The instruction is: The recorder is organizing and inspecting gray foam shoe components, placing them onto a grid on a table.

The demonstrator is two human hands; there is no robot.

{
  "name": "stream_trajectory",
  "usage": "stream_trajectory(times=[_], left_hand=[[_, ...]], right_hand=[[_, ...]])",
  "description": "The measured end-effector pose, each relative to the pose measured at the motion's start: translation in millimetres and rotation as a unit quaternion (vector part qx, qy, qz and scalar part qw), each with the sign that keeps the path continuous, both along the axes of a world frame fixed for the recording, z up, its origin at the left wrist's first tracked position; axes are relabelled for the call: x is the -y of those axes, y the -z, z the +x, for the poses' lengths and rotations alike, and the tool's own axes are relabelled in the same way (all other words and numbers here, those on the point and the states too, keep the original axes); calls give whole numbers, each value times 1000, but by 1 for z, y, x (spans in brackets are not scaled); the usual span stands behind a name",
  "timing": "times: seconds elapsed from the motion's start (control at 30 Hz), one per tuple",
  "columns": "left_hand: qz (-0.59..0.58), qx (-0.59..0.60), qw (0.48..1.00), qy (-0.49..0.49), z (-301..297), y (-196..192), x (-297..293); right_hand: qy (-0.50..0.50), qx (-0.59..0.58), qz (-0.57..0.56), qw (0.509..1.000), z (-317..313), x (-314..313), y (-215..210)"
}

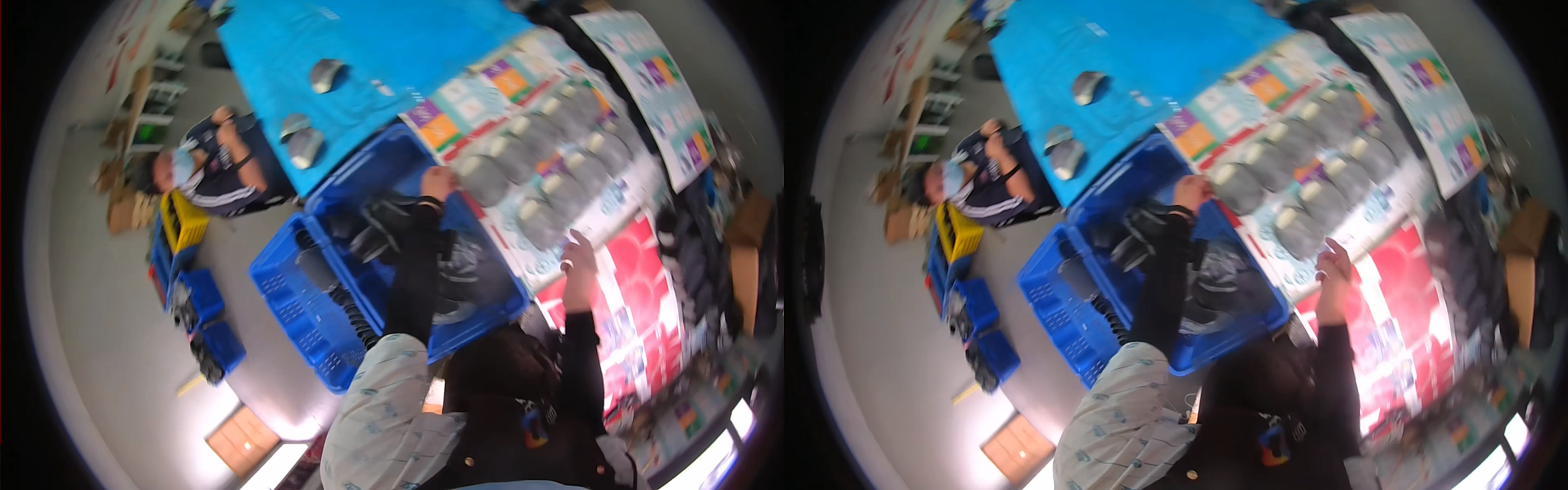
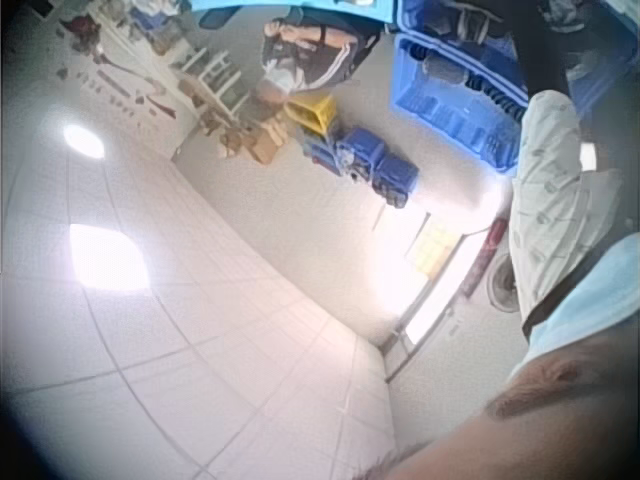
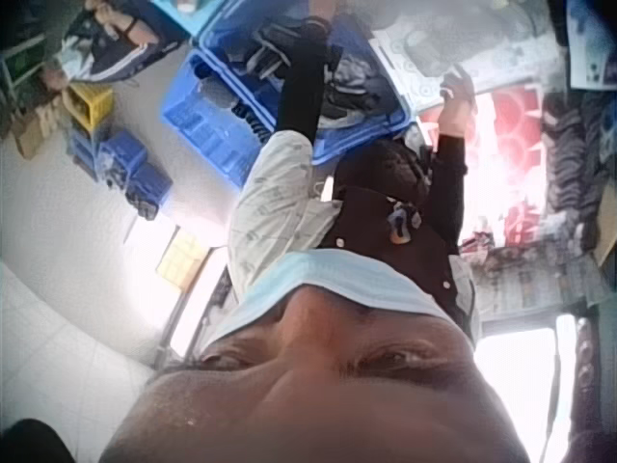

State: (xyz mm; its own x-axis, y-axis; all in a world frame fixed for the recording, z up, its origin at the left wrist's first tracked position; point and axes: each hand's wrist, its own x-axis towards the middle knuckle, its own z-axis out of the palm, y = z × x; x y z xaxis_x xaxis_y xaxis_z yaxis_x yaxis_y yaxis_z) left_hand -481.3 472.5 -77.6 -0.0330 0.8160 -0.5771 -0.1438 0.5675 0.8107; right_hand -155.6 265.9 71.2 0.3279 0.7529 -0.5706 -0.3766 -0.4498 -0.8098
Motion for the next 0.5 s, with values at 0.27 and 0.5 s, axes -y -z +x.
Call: stream_trajectory(times=[0.27, 0.5], left_hand=[[-28, 78, 996, -46, 51, 16, -13], [5, 29, 999, -29, 34, 18, -13]], right_hand=[[-401, -536, 461, 582, -115, -67, -259], [-449, -633, 386, 499, -124, -66, -265]])
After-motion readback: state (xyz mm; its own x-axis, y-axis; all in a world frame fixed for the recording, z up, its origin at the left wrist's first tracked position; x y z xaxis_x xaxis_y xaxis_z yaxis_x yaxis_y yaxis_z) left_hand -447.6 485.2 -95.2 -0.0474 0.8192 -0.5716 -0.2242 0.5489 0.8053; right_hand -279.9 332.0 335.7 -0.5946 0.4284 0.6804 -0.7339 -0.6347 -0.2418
